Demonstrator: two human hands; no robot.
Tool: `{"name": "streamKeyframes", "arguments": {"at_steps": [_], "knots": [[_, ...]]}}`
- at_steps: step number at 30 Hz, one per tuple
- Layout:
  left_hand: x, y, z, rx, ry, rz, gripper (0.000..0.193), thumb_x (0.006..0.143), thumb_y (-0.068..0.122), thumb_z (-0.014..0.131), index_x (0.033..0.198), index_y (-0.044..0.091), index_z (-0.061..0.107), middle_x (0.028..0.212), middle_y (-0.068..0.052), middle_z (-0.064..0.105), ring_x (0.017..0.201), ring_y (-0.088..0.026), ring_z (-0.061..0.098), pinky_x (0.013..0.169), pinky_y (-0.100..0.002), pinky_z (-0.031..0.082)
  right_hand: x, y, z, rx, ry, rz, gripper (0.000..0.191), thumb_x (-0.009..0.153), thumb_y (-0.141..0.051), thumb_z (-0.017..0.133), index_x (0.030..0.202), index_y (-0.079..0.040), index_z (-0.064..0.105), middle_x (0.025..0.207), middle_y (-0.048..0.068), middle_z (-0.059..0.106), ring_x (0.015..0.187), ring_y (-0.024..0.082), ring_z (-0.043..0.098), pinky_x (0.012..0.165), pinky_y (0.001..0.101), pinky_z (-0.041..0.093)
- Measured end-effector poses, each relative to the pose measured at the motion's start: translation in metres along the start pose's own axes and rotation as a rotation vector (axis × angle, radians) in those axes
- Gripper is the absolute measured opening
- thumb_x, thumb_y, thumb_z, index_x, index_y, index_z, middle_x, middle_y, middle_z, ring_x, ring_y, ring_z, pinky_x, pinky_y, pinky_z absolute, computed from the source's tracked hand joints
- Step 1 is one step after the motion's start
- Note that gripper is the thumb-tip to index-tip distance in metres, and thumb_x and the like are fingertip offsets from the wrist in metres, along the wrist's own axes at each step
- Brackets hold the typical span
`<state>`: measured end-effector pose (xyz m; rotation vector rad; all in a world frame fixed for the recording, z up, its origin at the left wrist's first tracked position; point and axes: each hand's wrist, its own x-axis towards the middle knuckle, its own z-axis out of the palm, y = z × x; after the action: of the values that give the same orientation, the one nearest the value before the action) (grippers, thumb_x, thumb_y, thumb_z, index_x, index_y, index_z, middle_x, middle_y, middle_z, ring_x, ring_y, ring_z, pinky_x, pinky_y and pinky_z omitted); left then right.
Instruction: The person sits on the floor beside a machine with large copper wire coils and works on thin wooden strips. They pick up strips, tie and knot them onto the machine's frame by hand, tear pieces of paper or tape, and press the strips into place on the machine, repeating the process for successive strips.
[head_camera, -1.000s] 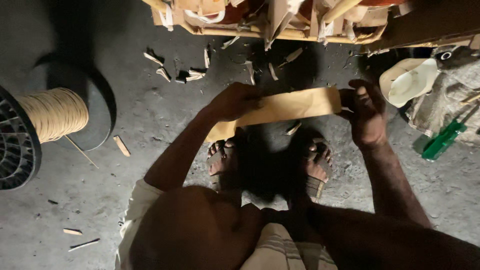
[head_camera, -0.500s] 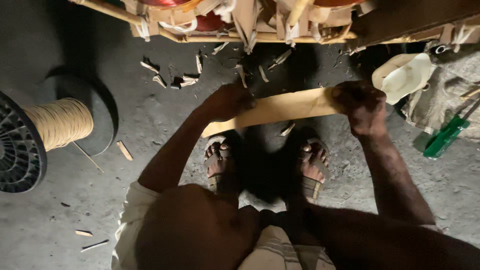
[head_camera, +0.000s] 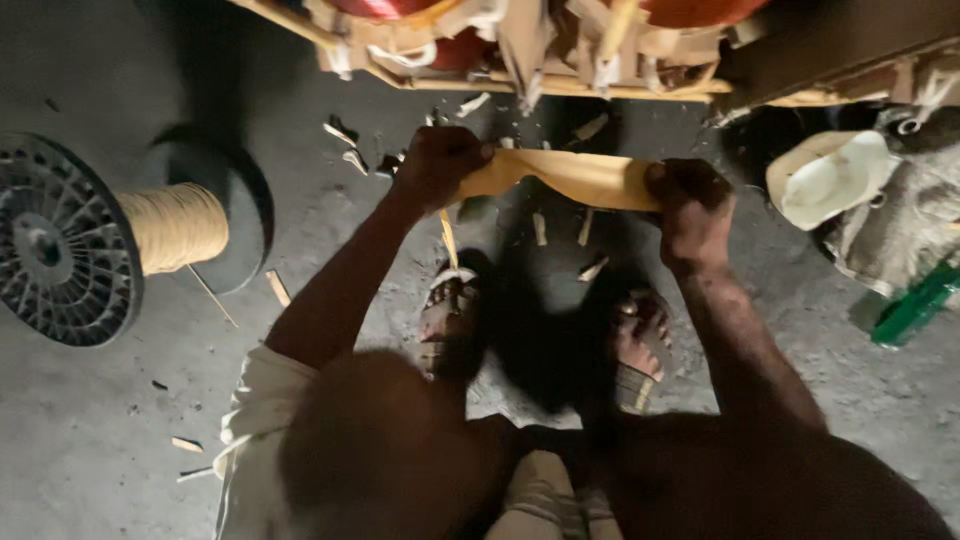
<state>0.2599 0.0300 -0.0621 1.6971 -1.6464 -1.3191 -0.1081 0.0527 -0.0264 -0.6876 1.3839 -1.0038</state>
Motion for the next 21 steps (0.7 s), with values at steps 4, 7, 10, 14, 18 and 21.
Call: {"name": "streamKeyframes", "arguments": {"at_steps": [4, 7, 10, 14, 18, 21], "knots": [[-0.015, -0.038, -0.051, -0.502, 0.068, 0.387, 0.029, 0.101, 0.023, 0.074, 0.111, -0.002, 0.063, 0.103, -0.006, 0.060, 0.097, -0.015, 0.057, 0.088, -0.033, 0.050, -0.003, -0.005, 0.003, 0.165, 0.134, -0.033, 0.010, 0.091, -0.010, 0.071, 0.096, -0.003, 0.067, 0.096, 0.005, 0.070, 0.087, 0.019, 0.071, 0.073, 0.0431, 0.069], [-0.010, -0.043, -0.095, 0.113, 0.283, 0.085, 0.025, 0.107, 0.024, 0.075, 0.100, 0.000, 0.066, 0.091, -0.015, 0.065, 0.080, -0.030, 0.061, 0.074, -0.040, 0.052, -0.019, -0.014, -0.013, -0.019, 0.136, -0.165, 0.011, 0.102, -0.009, 0.072, 0.106, -0.001, 0.067, 0.097, 0.004, 0.068, 0.089, 0.016, 0.063, 0.079, 0.0359, 0.061], [-0.005, -0.030, -0.106, 0.786, 0.256, 0.310, 0.036, 0.096, 0.031, 0.074, 0.124, 0.010, 0.066, 0.115, -0.014, 0.066, 0.106, -0.033, 0.064, 0.086, -0.047, 0.056, -0.037, -0.017, 0.002, -0.092, 0.003, -0.512, 0.015, 0.110, 0.000, 0.074, 0.116, 0.002, 0.061, 0.108, 0.006, 0.066, 0.102, 0.016, 0.064, 0.094, 0.0304, 0.055], [-0.013, -0.009, -0.093, 0.649, 0.189, 0.609, 0.076, 0.080, 0.034, 0.084, 0.146, 0.008, 0.056, 0.131, -0.023, 0.057, 0.120, -0.042, 0.056, 0.092, -0.055, 0.052, -0.075, -0.033, 0.040, -0.571, 0.066, -0.507, 0.046, 0.102, -0.006, 0.074, 0.144, -0.001, 0.057, 0.091, 0.004, 0.064, 0.086, 0.014, 0.060, 0.084, 0.0278, 0.051], [-0.015, -0.007, -0.097, 0.514, 0.200, 0.688, 0.084, 0.076, 0.031, 0.084, 0.150, 0.011, 0.050, 0.138, -0.018, 0.058, 0.132, -0.040, 0.053, 0.112, -0.055, 0.041, -0.105, -0.047, 0.065, -0.930, 0.047, -0.637, 0.022, 0.109, -0.007, 0.071, 0.130, -0.001, 0.066, 0.101, 0.013, 0.069, 0.092, 0.021, 0.068, 0.087, 0.0328, 0.055], [-0.022, -0.011, -0.098, 0.616, 0.285, 0.671, 0.085, 0.070, 0.036, 0.088, 0.143, 0.012, 0.052, 0.134, -0.015, 0.061, 0.127, -0.039, 0.053, 0.109, -0.068, 0.027, -0.136, -0.055, 0.071, -1.165, -0.076, -0.805, 0.009, 0.109, -0.006, 0.065, 0.116, -0.002, 0.068, 0.107, 0.017, 0.072, 0.094, 0.029, 0.072, 0.083, 0.0353, 0.058]]}}
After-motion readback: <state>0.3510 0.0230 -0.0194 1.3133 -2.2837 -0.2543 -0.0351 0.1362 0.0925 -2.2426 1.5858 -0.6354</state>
